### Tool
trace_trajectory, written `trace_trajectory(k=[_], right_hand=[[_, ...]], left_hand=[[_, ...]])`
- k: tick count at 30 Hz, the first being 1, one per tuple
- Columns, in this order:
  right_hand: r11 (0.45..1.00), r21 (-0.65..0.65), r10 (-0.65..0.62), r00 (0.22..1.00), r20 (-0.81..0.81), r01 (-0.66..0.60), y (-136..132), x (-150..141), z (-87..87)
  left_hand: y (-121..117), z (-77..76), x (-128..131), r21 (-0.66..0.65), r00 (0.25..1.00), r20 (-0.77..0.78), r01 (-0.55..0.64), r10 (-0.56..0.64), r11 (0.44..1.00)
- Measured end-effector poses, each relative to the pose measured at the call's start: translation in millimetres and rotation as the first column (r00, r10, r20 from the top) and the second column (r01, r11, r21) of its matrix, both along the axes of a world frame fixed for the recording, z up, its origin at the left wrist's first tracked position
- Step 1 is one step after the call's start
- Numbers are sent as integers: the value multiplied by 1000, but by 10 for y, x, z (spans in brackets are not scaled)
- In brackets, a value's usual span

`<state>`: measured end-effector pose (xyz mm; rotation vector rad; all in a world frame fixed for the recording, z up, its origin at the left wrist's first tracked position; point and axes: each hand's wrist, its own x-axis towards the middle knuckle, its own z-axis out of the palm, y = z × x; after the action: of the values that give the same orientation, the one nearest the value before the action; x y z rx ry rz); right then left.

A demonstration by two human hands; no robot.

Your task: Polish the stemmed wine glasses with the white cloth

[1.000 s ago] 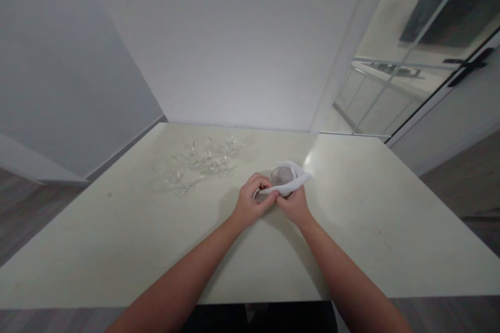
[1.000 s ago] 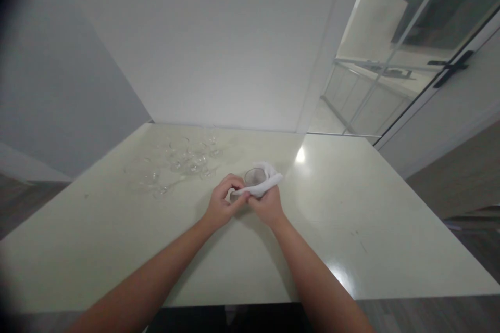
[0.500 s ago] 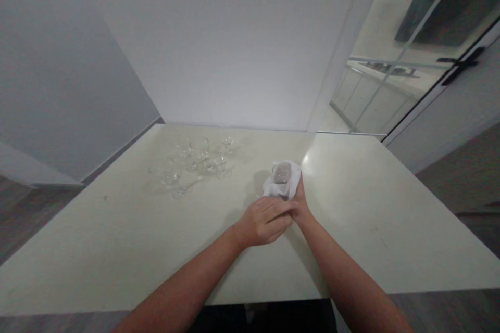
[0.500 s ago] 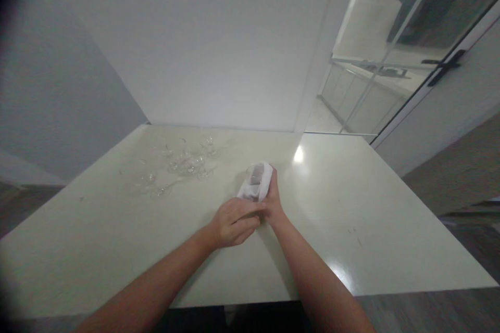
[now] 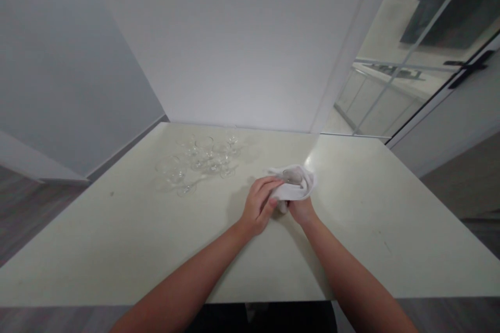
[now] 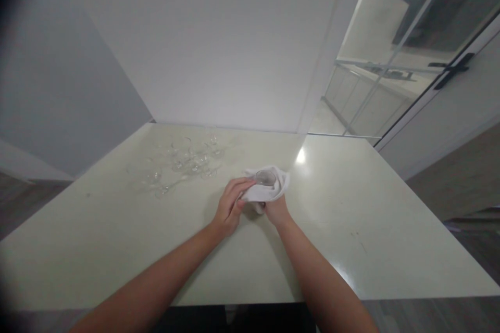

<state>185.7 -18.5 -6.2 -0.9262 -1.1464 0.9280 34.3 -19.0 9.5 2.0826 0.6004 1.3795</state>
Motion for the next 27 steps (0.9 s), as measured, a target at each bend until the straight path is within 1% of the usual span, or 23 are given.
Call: trace_trajectory(k=[2,4,6,8,11,12,13,16,18,20,23,27], right_hand=[[999,-11,-46,993,-113,45,21,41,-32],[991,-44,-130,978,-163,125,33,73,-43],[973,-85,-227,964,-136,216,30,83,-36],[946,-142,-306,949,-80,293,15,70,-26],[886,-252,-407,913,-18,390,-22,36,-35],[881,-268,-407,913,-9,390,-34,29,-45],[888,-265,-392,920,-10,375,-44,25,-56],[939,-196,-298,954,-45,284,-56,30,-81],[952,-177,-269,957,-106,248,-50,34,-74],[969,-160,-209,970,-127,188,-40,36,-47],[990,-112,-98,993,-68,90,-35,37,17],[992,-96,-84,995,-53,79,-46,25,107]], left_hand=[[-20,8,0,6,998,-35,50,-50,999],[-35,12,9,17,996,-51,72,-71,997],[-44,10,21,18,996,-54,75,-74,997],[-54,0,29,-8,996,-49,72,-72,997],[-73,-23,35,-57,997,-24,69,-70,996],[-77,-31,36,-66,997,-14,70,-71,995],[-79,-38,38,-71,997,-7,72,-73,995],[-67,-56,43,-77,997,2,78,-78,994],[-49,-61,44,-80,997,1,75,-75,994],[-30,-58,42,-71,998,-16,60,-61,996],[-8,-44,37,-22,997,-73,23,-24,1000],[12,-32,37,13,994,-110,0,2,1000]])
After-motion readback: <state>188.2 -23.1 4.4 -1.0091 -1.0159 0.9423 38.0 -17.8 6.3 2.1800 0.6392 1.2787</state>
